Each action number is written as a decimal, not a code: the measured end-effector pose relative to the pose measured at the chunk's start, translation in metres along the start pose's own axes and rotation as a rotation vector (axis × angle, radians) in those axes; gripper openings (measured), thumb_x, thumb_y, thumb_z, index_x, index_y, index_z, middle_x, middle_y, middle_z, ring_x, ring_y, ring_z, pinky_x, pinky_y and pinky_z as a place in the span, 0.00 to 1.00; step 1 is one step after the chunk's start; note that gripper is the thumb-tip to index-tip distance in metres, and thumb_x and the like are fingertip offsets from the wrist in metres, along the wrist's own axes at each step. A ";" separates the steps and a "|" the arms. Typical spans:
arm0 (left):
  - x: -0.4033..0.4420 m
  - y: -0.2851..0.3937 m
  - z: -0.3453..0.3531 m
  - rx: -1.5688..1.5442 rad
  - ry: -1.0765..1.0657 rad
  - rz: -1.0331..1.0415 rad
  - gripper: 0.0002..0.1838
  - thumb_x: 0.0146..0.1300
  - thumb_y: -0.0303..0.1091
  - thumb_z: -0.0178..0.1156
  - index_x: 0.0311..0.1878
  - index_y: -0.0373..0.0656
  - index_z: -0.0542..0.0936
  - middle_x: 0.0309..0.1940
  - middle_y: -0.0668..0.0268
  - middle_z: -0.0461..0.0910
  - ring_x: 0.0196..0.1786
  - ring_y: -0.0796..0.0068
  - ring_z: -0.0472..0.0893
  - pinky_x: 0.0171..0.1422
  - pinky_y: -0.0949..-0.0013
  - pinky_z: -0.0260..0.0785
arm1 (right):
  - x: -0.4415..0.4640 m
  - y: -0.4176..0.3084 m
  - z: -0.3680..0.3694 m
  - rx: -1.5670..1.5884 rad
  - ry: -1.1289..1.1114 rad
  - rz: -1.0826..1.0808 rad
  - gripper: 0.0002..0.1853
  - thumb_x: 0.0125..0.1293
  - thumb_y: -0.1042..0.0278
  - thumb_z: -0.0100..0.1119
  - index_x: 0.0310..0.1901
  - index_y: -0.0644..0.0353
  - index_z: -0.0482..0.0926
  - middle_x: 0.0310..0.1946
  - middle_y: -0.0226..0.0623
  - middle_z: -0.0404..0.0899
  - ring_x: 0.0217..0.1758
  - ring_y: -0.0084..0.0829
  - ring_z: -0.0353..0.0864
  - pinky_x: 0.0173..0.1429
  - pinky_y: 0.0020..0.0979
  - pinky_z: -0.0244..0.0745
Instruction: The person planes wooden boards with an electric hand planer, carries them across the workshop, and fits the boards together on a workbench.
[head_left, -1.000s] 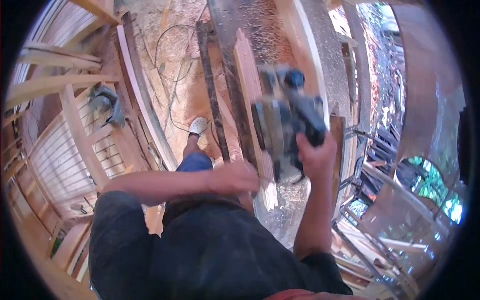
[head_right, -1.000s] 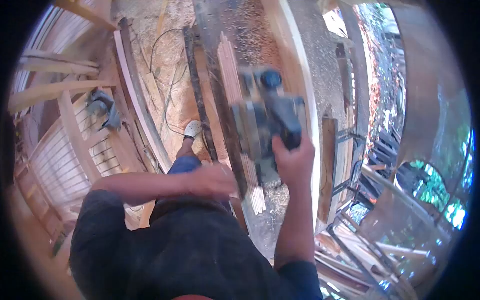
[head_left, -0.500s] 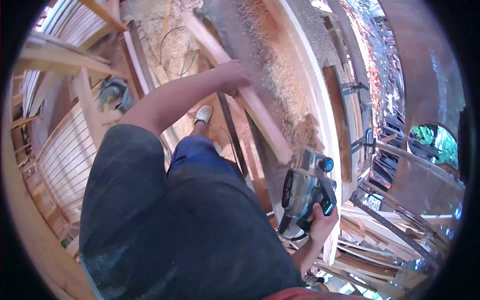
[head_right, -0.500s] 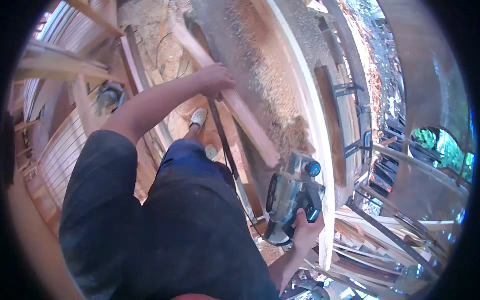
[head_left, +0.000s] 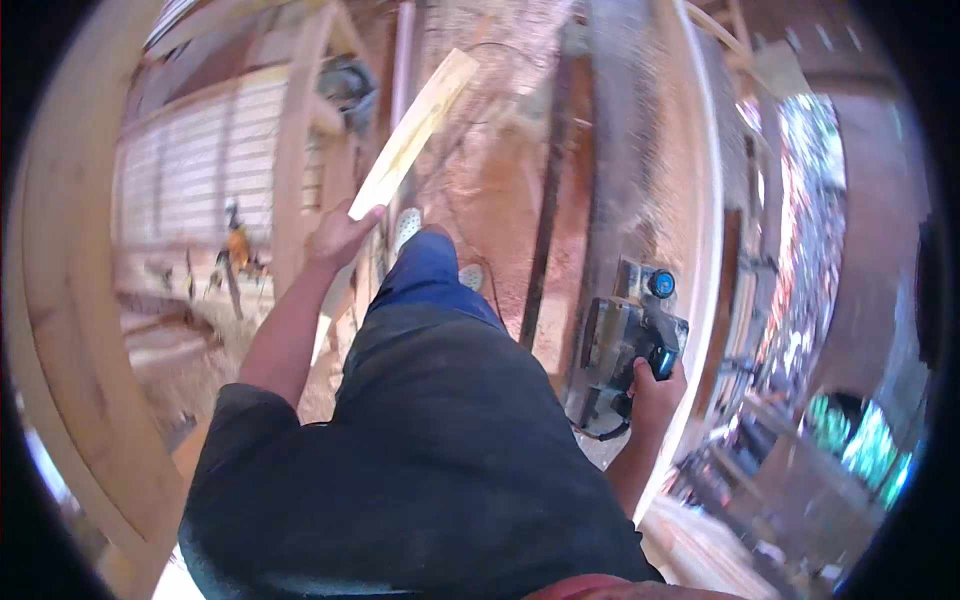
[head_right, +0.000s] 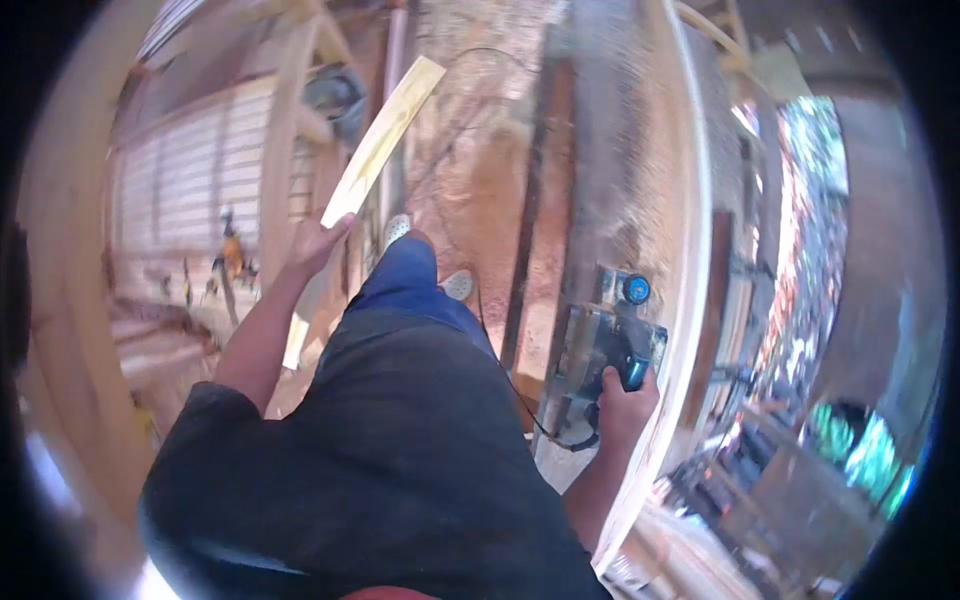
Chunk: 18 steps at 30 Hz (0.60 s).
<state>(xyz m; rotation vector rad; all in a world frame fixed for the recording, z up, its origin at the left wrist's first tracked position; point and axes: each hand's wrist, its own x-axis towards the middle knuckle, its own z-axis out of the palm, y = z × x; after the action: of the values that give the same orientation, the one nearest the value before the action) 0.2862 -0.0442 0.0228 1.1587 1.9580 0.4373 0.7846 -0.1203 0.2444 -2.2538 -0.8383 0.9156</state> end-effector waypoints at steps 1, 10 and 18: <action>-0.012 -0.007 -0.007 -0.015 0.056 -0.096 0.45 0.62 0.72 0.65 0.58 0.32 0.82 0.44 0.46 0.88 0.50 0.52 0.87 0.57 0.54 0.76 | 0.007 -0.007 0.012 -0.055 -0.071 -0.041 0.10 0.64 0.74 0.69 0.44 0.61 0.79 0.26 0.29 0.77 0.20 0.21 0.73 0.25 0.28 0.70; -0.054 -0.115 -0.049 -0.205 0.481 -0.533 0.38 0.65 0.66 0.66 0.54 0.33 0.83 0.40 0.49 0.88 0.45 0.57 0.89 0.54 0.57 0.78 | 0.033 -0.075 0.206 -0.656 -0.665 -0.558 0.25 0.57 0.68 0.71 0.58 0.60 0.82 0.40 0.53 0.87 0.46 0.49 0.88 0.51 0.43 0.80; -0.005 -0.226 -0.076 -0.266 0.583 -0.574 0.33 0.68 0.55 0.69 0.59 0.32 0.80 0.49 0.54 0.87 0.51 0.64 0.85 0.60 0.60 0.75 | 0.076 -0.039 0.504 -0.814 -0.997 -0.620 0.31 0.55 0.68 0.68 0.64 0.55 0.81 0.45 0.57 0.86 0.53 0.57 0.85 0.57 0.48 0.79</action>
<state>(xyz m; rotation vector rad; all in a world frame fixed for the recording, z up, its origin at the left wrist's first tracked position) 0.0997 -0.1588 -0.0715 0.2734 2.5068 0.7477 0.4371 0.0896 -0.0668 -1.7205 -2.5406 1.5509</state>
